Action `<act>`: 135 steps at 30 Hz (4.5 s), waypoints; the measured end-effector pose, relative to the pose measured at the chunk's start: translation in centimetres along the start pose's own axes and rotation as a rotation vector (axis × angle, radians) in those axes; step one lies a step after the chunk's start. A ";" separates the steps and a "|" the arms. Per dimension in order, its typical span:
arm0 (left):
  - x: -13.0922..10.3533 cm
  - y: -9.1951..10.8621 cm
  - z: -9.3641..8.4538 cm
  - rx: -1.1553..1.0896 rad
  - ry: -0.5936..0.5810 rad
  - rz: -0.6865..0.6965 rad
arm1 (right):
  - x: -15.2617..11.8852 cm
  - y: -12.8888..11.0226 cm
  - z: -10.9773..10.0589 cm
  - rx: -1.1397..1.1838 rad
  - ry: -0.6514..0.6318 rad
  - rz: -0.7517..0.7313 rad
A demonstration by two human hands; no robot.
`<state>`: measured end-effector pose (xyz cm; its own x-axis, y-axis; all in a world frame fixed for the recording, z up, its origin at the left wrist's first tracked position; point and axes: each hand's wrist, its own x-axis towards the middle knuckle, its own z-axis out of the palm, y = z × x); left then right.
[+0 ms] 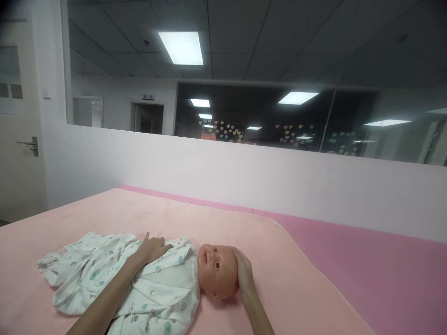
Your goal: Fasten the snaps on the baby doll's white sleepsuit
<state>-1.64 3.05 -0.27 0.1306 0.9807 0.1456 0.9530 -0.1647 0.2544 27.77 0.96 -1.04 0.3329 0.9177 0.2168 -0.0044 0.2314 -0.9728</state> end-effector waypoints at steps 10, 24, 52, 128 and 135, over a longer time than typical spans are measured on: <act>-0.4 0.4 -0.8 0.011 -0.017 -0.033 | 0.1 -0.1 -0.2 0.102 -0.026 0.042; -0.3 0.4 -0.7 0.022 -0.025 -0.034 | -0.6 0.2 0.4 0.073 0.011 0.043; -0.3 0.1 -0.5 -0.004 -0.020 -0.043 | -1.4 -0.3 0.5 0.028 0.021 0.032; -2.9 4.3 -0.4 -1.546 0.020 0.196 | -9.4 -0.3 12.4 -0.950 -0.171 -0.788; -2.7 4.2 -0.5 -1.579 0.001 0.181 | -9.2 -0.4 12.1 -0.859 -0.222 -0.753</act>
<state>1.89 -0.40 0.91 0.2052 0.9370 0.2828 -0.3040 -0.2137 0.9284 13.28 -3.67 -1.64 -0.1938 0.6970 0.6904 0.7929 0.5257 -0.3081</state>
